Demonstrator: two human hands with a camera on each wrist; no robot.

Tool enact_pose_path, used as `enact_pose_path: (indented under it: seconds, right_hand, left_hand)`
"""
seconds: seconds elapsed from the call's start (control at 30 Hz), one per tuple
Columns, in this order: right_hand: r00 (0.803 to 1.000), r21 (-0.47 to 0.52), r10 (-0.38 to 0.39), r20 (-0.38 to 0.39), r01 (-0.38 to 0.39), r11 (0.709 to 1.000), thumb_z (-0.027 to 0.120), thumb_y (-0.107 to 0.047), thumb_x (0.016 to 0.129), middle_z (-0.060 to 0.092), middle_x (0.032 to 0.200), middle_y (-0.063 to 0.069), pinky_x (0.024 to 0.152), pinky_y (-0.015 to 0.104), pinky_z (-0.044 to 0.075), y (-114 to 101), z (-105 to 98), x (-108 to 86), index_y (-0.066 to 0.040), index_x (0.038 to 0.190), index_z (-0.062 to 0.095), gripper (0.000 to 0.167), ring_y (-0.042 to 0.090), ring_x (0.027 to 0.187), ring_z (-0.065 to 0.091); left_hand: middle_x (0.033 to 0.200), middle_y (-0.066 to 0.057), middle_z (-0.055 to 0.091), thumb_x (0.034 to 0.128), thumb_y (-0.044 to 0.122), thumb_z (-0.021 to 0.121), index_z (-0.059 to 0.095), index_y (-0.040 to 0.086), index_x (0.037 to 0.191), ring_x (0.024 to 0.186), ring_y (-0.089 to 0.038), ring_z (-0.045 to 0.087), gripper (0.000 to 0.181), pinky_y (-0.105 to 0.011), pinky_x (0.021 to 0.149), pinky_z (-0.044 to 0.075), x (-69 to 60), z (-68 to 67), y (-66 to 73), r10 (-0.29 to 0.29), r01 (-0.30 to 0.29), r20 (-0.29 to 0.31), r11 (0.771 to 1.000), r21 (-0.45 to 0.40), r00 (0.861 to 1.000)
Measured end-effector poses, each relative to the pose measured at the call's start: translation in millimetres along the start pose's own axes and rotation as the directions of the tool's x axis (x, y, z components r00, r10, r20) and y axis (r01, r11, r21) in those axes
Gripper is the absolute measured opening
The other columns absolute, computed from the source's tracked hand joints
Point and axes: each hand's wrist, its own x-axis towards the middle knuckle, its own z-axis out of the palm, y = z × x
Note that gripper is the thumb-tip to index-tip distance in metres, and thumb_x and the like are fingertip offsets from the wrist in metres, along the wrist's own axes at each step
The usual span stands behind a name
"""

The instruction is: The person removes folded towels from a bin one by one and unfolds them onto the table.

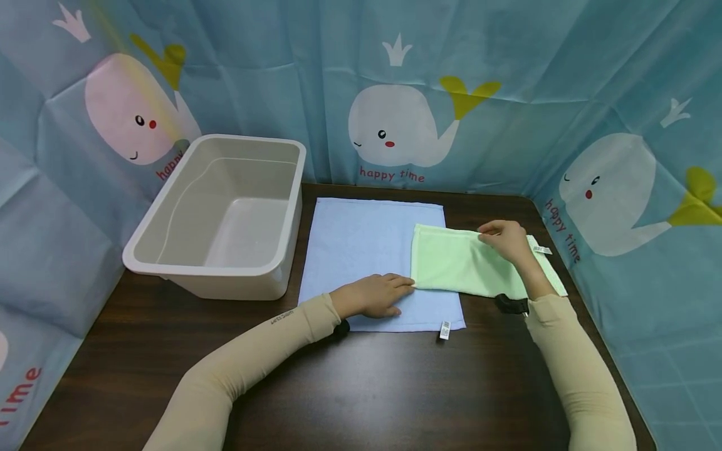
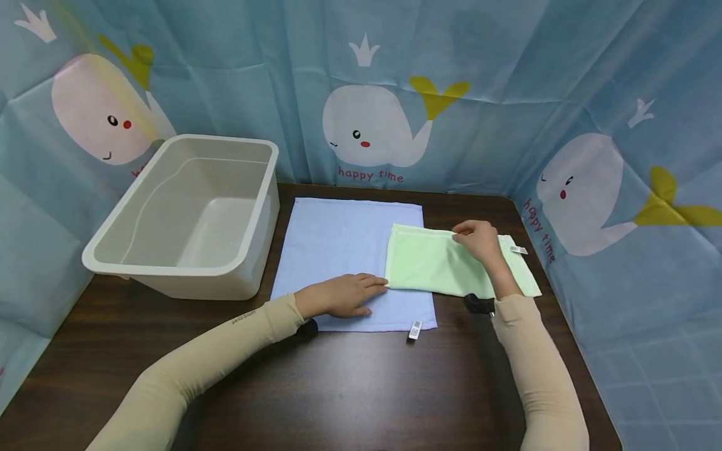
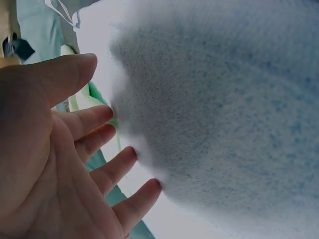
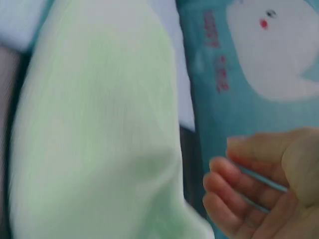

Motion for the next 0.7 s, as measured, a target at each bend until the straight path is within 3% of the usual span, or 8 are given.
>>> enact_pose_path:
  seconds: [0.13,0.33,0.47,0.7]
  right_hand:
    - [0.978,0.079,-0.114,0.172,0.101,0.992,0.064,-0.02,0.097,0.07,0.119,0.022,0.089,0.049,0.053,-24,24,26.6,-0.004,0.123,0.068,0.032,0.038,0.107,0.066]
    - [0.933,0.123,-0.208,0.294,0.178,0.976,0.068,-0.019,0.094,0.07,0.124,0.018,0.095,0.048,0.052,-46,59,53.0,-0.006,0.121,0.071,0.03,0.033,0.112,0.065]
    - [0.917,0.113,-0.238,0.319,0.212,0.971,0.071,-0.02,0.092,0.071,0.122,0.015,0.091,0.042,0.055,-53,72,60.9,-0.008,0.119,0.073,0.03,0.03,0.109,0.067]
    - [0.924,0.113,-0.245,0.293,0.221,0.969,0.074,-0.02,0.089,0.075,0.112,0.015,0.077,0.028,0.052,-57,77,63.2,-0.007,0.111,0.076,0.025,0.023,0.094,0.067]
  left_hand:
    - [0.167,0.003,0.02,0.1033,0.04,0.049,0.027,0.017,0.157,0.154,-0.019,0.024,0.062,-0.041,0.12,0.034,0.1,-0.1,-1.2,0.0,0.0,0.0,1.0,-0.023,1.0]
    - [0.167,0.004,0.02,0.1028,0.039,0.05,0.027,0.018,0.157,0.153,-0.019,0.024,0.063,-0.04,0.12,0.034,1.5,2.2,-2.6,0.009,-0.009,0.0,0.999,-0.046,1.0]
    - [0.167,0.003,0.019,0.1023,0.038,0.051,0.026,0.019,0.158,0.154,-0.019,0.023,0.064,-0.04,0.121,0.034,1.1,2.6,-2.7,0.007,-0.007,-0.003,0.998,-0.056,1.0]
    - [0.167,0.0,0.021,0.1021,0.037,0.052,0.025,0.021,0.157,0.153,-0.019,0.026,0.064,-0.039,0.122,0.032,-0.6,1.2,-4.2,-0.003,0.002,-0.017,0.995,-0.101,1.0]
